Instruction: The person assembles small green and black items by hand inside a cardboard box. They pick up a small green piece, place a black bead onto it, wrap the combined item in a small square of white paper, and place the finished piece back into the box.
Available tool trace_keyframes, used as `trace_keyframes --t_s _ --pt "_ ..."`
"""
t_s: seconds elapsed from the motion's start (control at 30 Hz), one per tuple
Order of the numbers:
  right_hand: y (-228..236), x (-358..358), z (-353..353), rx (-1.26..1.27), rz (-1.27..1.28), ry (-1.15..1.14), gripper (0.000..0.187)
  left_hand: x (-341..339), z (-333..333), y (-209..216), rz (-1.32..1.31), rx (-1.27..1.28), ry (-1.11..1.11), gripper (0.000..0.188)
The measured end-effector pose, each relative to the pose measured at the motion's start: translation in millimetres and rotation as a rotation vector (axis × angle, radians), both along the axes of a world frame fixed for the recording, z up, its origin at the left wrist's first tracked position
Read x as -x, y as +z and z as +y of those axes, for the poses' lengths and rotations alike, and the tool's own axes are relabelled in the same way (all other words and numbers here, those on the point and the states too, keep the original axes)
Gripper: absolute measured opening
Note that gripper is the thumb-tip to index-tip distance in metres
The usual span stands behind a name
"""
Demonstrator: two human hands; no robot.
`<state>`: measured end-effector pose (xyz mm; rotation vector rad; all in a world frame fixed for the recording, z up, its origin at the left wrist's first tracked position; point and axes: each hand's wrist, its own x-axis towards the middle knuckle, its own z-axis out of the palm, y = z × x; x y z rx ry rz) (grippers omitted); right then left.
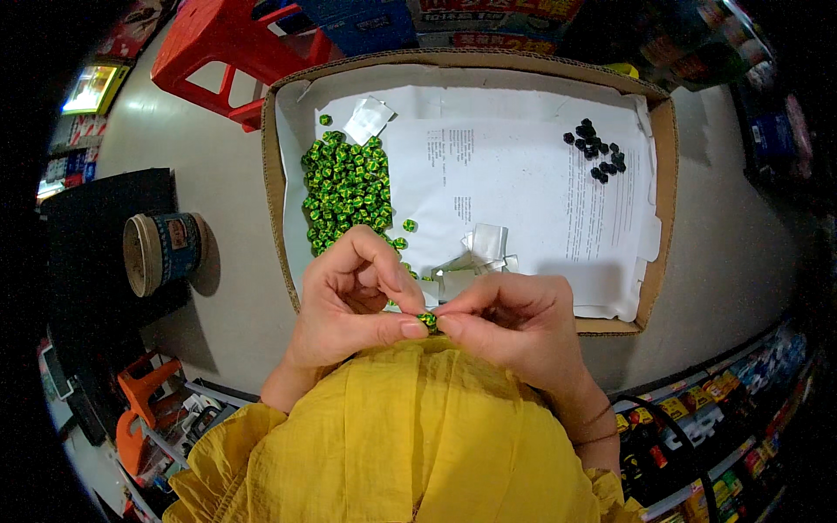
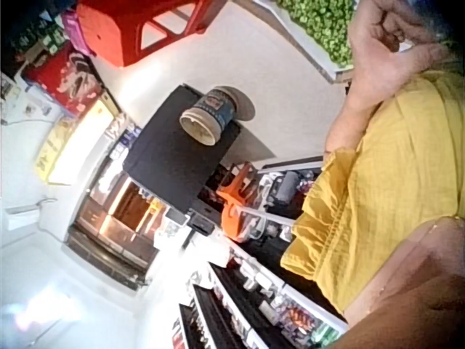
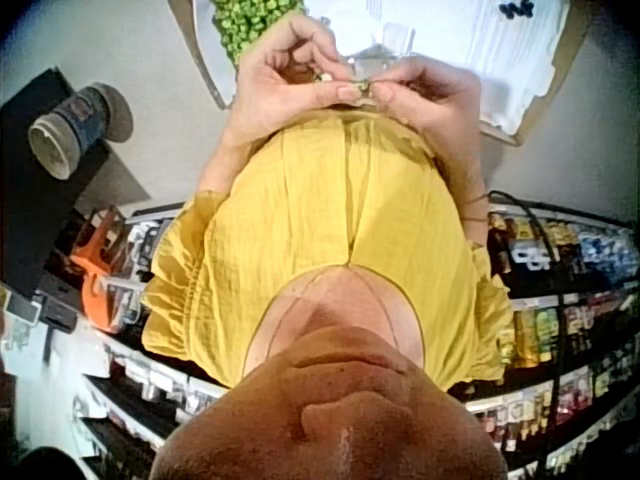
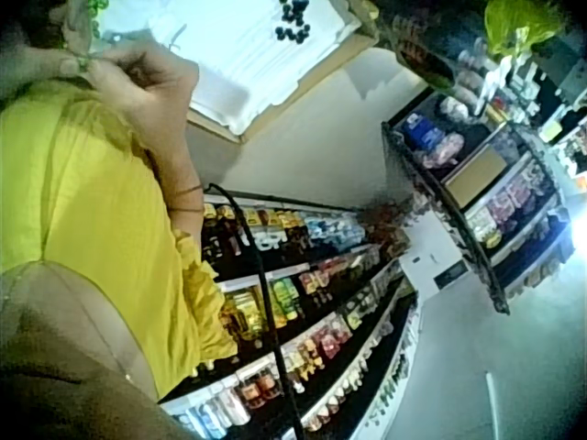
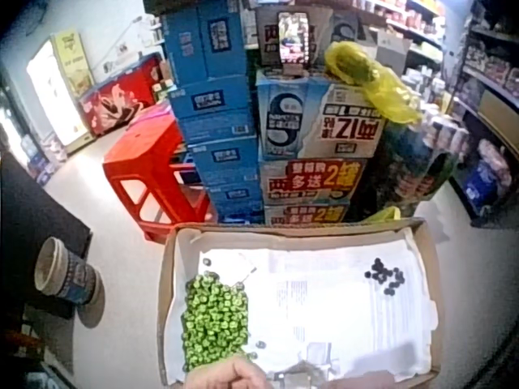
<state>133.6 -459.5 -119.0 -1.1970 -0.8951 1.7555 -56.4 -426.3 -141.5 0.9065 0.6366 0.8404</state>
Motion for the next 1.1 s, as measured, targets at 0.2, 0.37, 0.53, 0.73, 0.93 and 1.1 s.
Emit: trace_keyframes --t_s 0.2,0.37,0.53,0.73,0.93,1.1 --pt "-5 -1 -1 0.137 0.185 -0.011 0.014 -1 0 -2 -0.053 0.117 -0.016 0.033" --pt "-7 9 -4 -0.116 0.118 -0.065 0.017 -2 -2 -2 -0.047 0.087 0.001 0.033" --pt "-28 8 3 0.071 0.444 0.059 0.017 -5 -2 2 -0.049 0.143 -0.01 0.037" --pt "-43 15 7 0.028 0.526 0.061 0.014 -3 1 6 0.05 0.021 0.028 0.034" --pt "-21 11 7 -0.49 -0.268 -0.021 0.01 1 0 2 0.396 -0.529 0.232 0.015" --pt "-13 9 10 -0.744 -0.588 0.036 0.012 3 6 9 0.552 -0.86 0.097 0.02"
